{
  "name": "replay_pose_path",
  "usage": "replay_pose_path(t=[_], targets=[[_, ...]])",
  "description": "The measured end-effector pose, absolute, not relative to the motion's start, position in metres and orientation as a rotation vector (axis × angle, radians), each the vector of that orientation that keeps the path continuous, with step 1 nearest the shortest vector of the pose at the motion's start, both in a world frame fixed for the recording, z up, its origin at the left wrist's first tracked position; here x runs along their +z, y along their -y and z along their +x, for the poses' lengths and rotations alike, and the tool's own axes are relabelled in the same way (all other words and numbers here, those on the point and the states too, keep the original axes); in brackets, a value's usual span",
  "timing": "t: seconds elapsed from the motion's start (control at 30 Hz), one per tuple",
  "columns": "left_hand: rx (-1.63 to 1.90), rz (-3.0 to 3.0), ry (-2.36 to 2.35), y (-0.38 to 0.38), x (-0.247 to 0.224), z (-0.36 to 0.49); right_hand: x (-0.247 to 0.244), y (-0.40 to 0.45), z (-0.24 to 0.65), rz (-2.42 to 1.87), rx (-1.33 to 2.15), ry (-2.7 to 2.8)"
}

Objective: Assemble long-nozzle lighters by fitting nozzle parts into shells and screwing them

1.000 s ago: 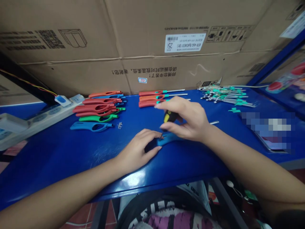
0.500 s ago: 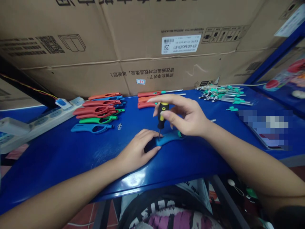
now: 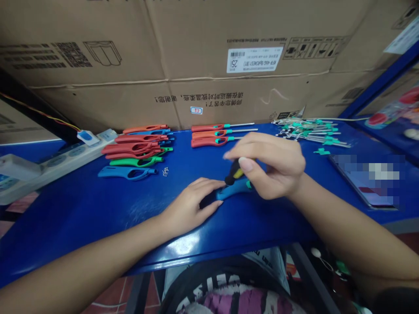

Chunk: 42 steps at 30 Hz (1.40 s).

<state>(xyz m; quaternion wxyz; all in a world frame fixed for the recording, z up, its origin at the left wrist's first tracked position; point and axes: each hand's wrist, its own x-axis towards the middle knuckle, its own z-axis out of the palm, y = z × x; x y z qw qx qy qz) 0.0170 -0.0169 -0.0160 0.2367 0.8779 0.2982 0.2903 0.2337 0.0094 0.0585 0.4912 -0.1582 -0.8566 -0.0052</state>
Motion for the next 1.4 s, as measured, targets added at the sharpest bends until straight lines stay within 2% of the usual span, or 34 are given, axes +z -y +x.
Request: replay_pose_path(t=[0.13,0.3,0.47,0.63,0.8,0.97,1.1,1.27,1.4], targets=[[0.791,2.403,-0.814,0.016,-0.016,0.018,0.059,-0.011,0.235,-0.488,0.211,2.195],[0.798,2.417,-0.813,0.016,-0.018,0.017,0.053,-0.015,0.233,-0.447,-0.069,2.083],[0.769,2.399,-0.799,0.017,-0.016,0.017,0.051,-0.012,0.227,-0.518,0.324,2.086],[0.800,2.423,-0.806,0.017,-0.017,0.018,0.049,-0.013,0.227,-0.432,0.067,2.057],[0.778,2.406,-0.797,0.016,-0.016,0.017,0.047,-0.012,0.224,-0.503,0.364,2.038],[0.787,2.408,-0.792,0.017,-0.017,0.017,0.048,-0.017,0.227,-0.344,0.076,2.005],[0.772,2.407,-0.787,0.016,-0.017,0.018,0.051,-0.014,0.228,-0.436,0.290,2.100],[0.791,2.425,-0.785,0.016,-0.018,0.017,0.053,-0.013,0.229,-0.419,0.045,2.032],[0.760,2.404,-0.783,0.016,-0.018,0.017,0.058,-0.014,0.231,-0.444,0.236,2.157]])
